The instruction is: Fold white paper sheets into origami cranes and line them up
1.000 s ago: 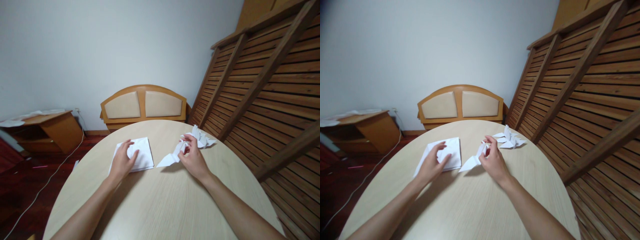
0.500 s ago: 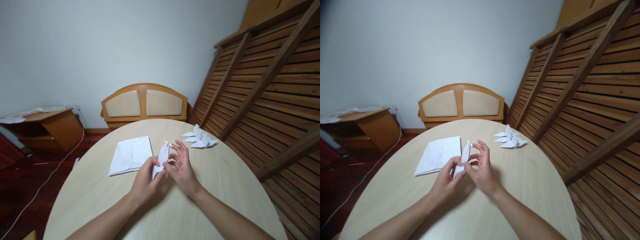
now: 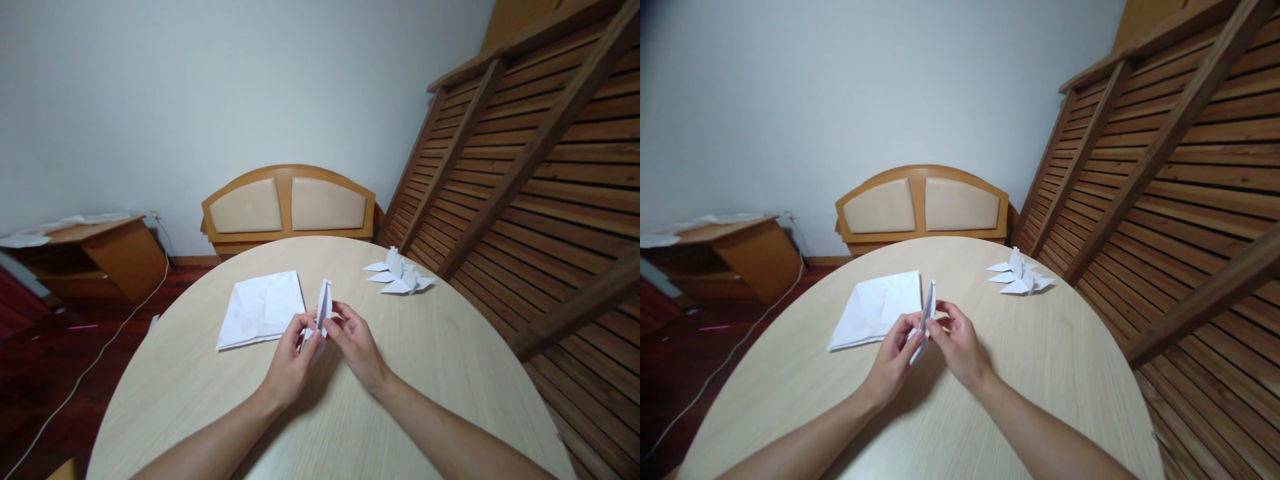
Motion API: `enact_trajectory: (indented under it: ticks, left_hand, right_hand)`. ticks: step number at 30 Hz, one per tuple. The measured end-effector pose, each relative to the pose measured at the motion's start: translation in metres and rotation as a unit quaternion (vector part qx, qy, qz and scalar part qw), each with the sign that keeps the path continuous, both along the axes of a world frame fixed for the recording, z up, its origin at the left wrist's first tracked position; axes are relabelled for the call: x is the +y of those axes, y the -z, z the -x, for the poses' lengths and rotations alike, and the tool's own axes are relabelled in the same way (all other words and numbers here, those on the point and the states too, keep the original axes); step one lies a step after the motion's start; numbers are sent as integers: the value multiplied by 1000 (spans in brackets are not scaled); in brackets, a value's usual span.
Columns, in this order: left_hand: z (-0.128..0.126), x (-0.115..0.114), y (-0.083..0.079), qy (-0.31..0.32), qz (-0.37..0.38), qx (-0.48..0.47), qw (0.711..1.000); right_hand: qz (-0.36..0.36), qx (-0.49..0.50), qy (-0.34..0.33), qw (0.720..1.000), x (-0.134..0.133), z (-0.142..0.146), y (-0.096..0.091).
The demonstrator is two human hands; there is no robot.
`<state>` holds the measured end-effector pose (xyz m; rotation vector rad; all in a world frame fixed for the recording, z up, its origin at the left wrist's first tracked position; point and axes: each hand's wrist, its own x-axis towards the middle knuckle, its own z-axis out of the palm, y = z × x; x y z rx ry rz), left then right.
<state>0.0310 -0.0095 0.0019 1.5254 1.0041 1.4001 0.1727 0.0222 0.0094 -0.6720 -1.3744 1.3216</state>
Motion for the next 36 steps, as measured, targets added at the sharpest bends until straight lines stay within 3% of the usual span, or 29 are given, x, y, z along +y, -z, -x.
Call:
enact_trajectory:
  ticks: [4, 10, 17, 24, 30, 36]
  left_hand:
    - [3, 1, 1, -11, -12, 44, 999]
    - [3, 2, 0, -3, -92, 71, 993]
    - [7, 4, 2, -31, -134, 122, 983]
    - [7, 5, 2, -62, -96, 106, 988]
    - [6, 4, 4, -25, -40, 116, 992]
    - [4, 3, 1, -31, -60, 123, 990]
  right_hand:
    - [9, 8, -3, 1000, 5, -2, 2]
    - [1, -10, -34, 999, 1, 0, 9]
    - [-4, 13, -47, 999, -2, -1, 4]
    - [-15, 27, 37, 999, -2, 2, 2]
    - [-41, 19, 97, 994, 2, 2, 5]
    - [-71, 33, 124, 989, 3, 1, 5]
